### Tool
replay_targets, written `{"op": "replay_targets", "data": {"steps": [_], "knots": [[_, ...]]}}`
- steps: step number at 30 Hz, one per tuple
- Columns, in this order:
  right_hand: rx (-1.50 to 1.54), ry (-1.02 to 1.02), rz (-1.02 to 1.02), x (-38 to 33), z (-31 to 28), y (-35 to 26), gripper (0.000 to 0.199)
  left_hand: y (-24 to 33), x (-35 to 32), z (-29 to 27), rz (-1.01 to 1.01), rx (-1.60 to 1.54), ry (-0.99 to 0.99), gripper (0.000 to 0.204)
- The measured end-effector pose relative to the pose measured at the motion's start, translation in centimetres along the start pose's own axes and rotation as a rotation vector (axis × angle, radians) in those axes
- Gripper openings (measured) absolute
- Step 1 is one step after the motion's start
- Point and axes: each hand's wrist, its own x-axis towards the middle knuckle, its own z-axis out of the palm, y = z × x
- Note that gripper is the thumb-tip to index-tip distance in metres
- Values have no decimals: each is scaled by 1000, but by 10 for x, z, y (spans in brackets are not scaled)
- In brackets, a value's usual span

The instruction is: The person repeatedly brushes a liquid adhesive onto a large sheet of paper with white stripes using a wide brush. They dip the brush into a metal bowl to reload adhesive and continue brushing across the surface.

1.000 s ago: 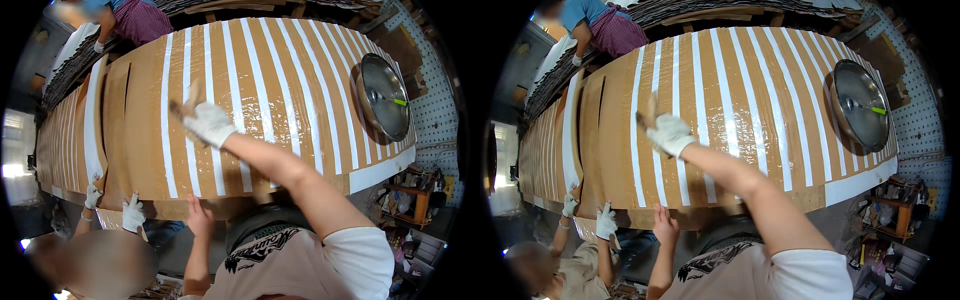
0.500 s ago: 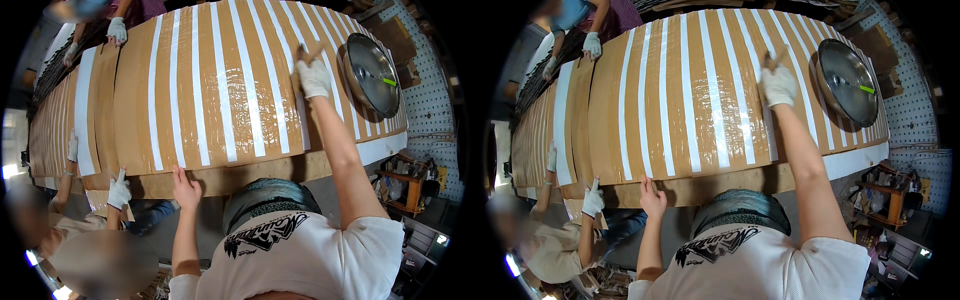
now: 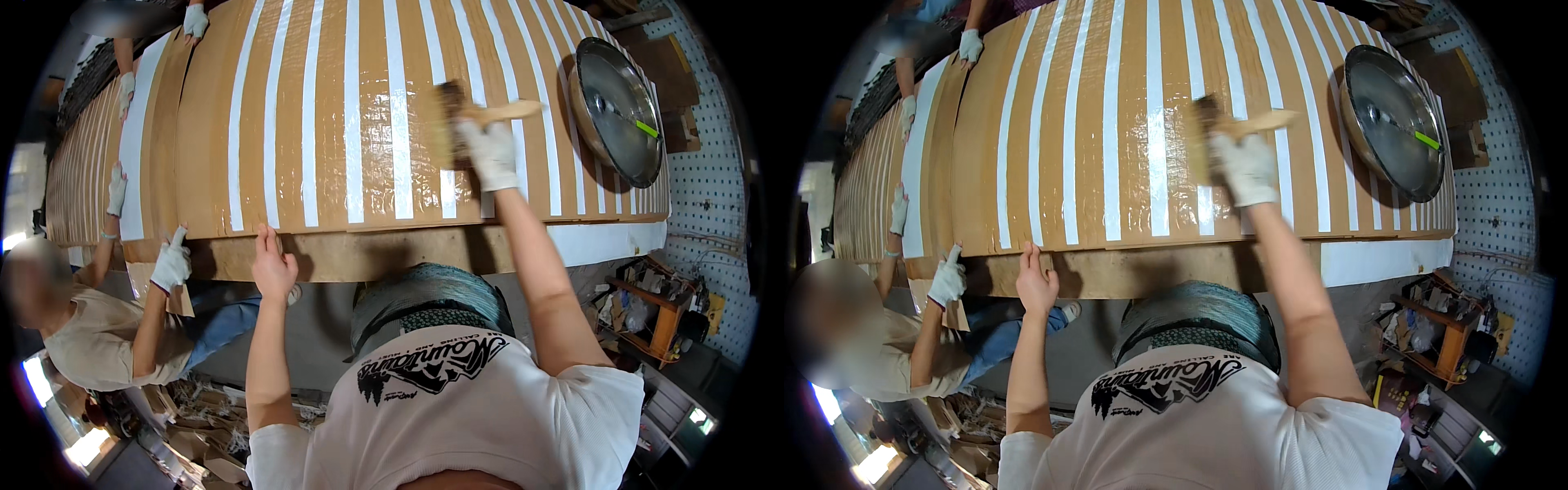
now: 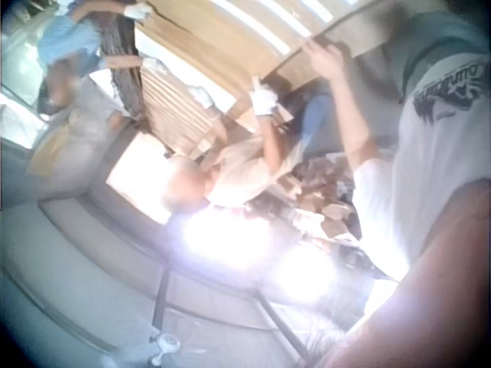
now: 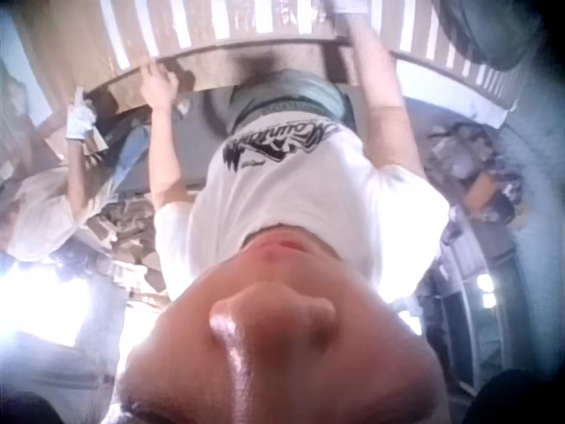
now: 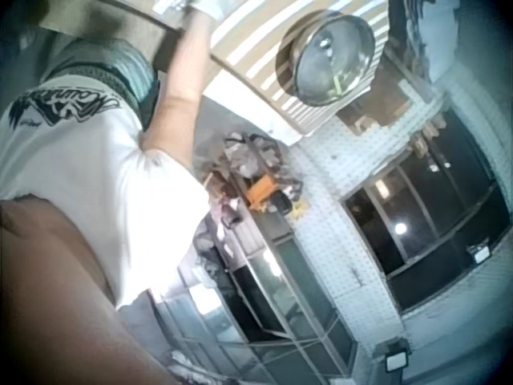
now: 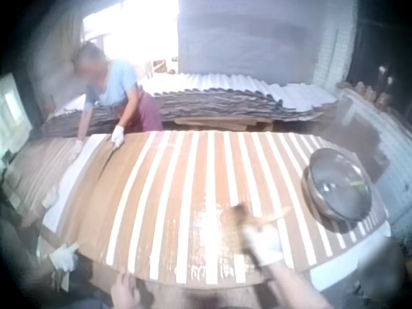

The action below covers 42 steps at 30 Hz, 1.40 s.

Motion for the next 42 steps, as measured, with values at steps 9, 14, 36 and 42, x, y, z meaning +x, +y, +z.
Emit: {"op": "replay_targets", "data": {"steps": [9,14,36,42], "knots": [[-464,116,-564,13,-33,-27,30,7,-8,13,-18,-45,90,70],[-781,-79,-885,-78,15,-16,38,0,-11,11,-21,-100,46,74],[-441,-177,-829,-151,90,-109,31,-26,-98,46,85,-532,-51,71],[-726,-110,-925,-171,158,-107,28,-16,-178,52,-287,-749,-124,54]]}}
